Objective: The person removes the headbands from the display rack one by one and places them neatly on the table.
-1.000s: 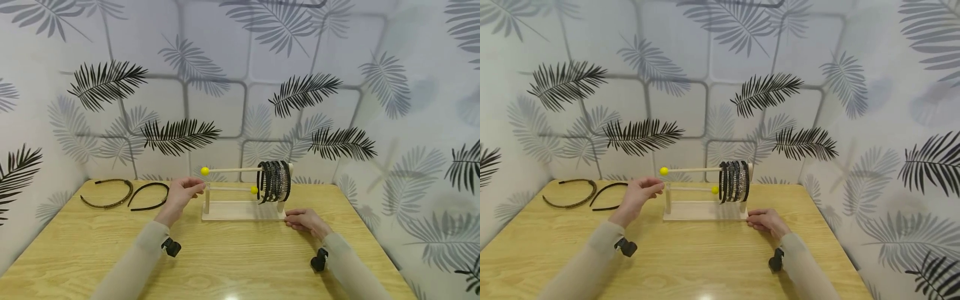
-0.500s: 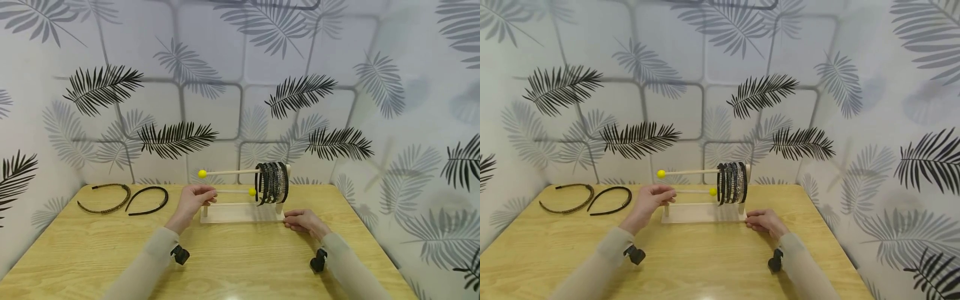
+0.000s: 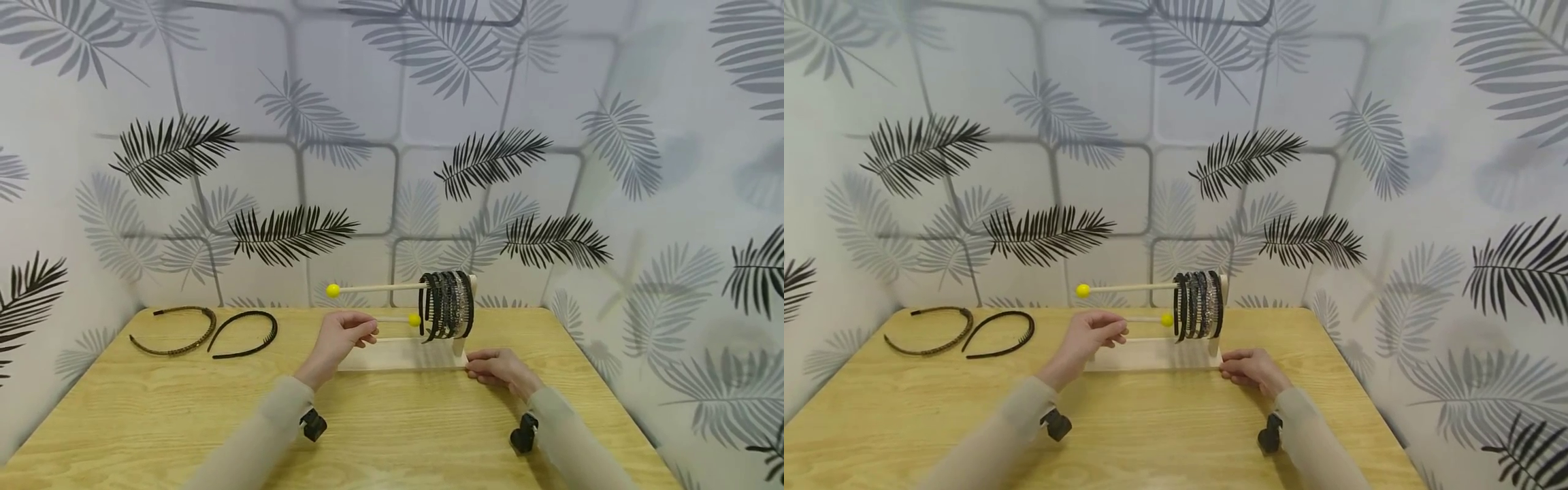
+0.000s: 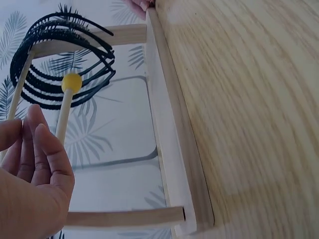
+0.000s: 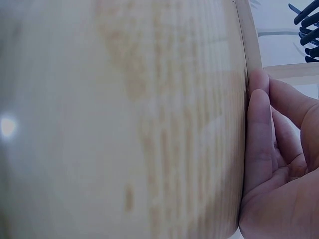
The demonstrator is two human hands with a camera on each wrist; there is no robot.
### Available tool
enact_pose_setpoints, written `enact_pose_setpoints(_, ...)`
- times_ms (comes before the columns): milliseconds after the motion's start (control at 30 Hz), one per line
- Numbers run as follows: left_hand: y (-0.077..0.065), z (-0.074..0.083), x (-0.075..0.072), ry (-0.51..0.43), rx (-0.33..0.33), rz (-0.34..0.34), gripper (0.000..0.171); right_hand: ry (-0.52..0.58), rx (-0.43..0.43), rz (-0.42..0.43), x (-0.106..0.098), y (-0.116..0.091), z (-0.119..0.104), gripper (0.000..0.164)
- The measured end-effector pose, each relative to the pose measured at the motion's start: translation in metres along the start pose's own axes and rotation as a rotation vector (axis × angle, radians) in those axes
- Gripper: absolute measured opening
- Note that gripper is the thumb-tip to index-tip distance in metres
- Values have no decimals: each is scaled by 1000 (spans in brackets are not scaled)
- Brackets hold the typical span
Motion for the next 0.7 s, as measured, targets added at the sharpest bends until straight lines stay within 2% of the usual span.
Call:
enact_pose_setpoints(200,0,-3,18,-6,42,-27,20,-31,6,-1,0,0,-1,47)
enact_pose_setpoints(400,1,-6,35,-13,59,-33,21,-15,6,4,0,0,1,46)
enact_pose_setpoints(700,5,-12,49,-84,46,-40,27,-8,-5,-11,2,1,1,46)
Point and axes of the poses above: each hand's wrist, its own y-axis towards the middle knuckle, its own x-axis out of the palm, z = x × y, the point moved 5 cm from there along y, towards the middle knuckle, and after that the axes turned 11 degrees about -y, right-handed, at the moved point
